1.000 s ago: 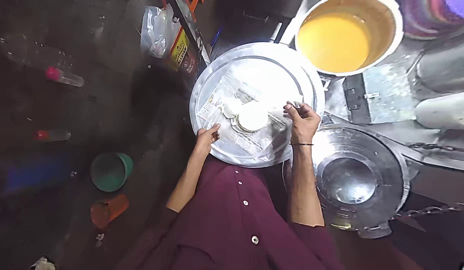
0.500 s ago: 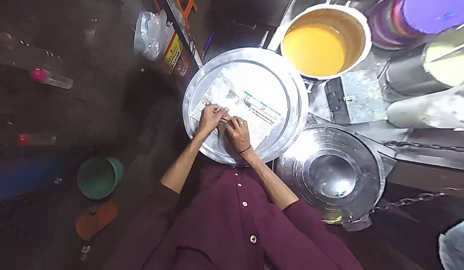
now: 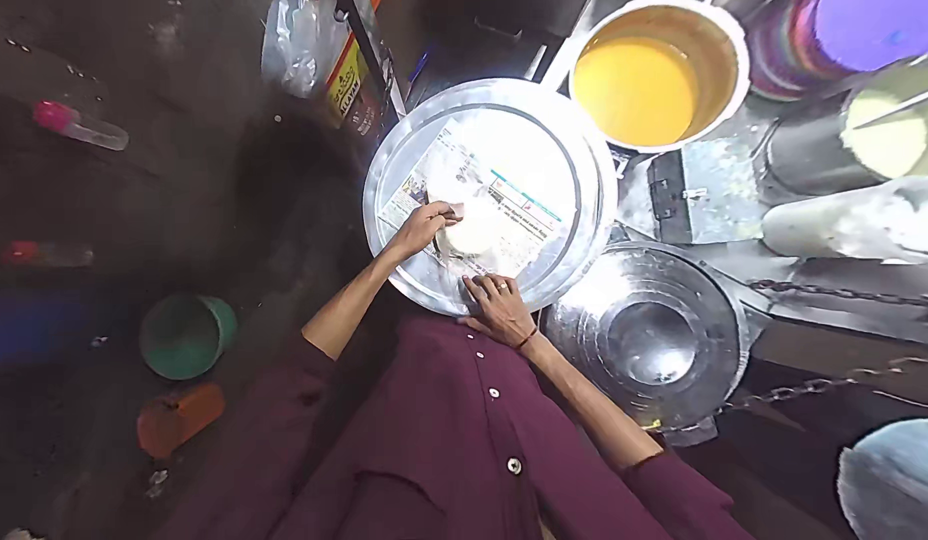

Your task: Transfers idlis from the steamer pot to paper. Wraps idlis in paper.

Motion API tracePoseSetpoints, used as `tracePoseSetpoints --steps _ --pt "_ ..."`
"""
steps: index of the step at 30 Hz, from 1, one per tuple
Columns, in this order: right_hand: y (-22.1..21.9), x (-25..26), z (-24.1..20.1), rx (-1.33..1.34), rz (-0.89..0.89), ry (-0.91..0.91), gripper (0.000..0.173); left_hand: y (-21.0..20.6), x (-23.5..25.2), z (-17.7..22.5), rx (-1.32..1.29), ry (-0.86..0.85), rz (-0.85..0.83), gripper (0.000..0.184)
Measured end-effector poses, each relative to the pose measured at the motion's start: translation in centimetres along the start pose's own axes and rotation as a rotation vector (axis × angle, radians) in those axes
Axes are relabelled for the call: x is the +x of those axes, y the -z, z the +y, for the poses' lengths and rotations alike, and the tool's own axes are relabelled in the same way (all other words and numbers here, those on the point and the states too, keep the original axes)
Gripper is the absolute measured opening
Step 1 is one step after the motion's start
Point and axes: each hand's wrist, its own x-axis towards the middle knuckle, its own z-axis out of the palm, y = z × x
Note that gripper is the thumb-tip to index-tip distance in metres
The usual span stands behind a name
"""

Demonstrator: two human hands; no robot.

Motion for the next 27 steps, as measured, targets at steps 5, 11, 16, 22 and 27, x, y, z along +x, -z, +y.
tracePoseSetpoints --steps 5,11,16,22,27 --pt "-3.3 0.1 -1.2 0.017 0.244 -0.109 0.022 -0.5 -0.6 0.3 0.027 -0.139 -0.006 0.042" --pt "2.5 2.9 0.0 -0.052 0.394 -0.063 0.019 -0.3 -1.1 0.1 0.100 -0.251 -0.060 0.034" --pt "6.7 12.7 3.2 -0.011 0.364 -0.008 0.015 -2.1 -2.4 0.6 0.277 -0.255 0.097 0.061" --pt "10.0 15.5 6.9 0.752 0.347 -0.370 0.034 -6.6 -2.5 -0.5 0.356 -0.230 0.498 0.013" --pt "9.4 24.2 7.4 0.669 0.312 -0.695 0.094 -8.2 -2.3 -2.1 0.516 -0.175 0.664 0.015"
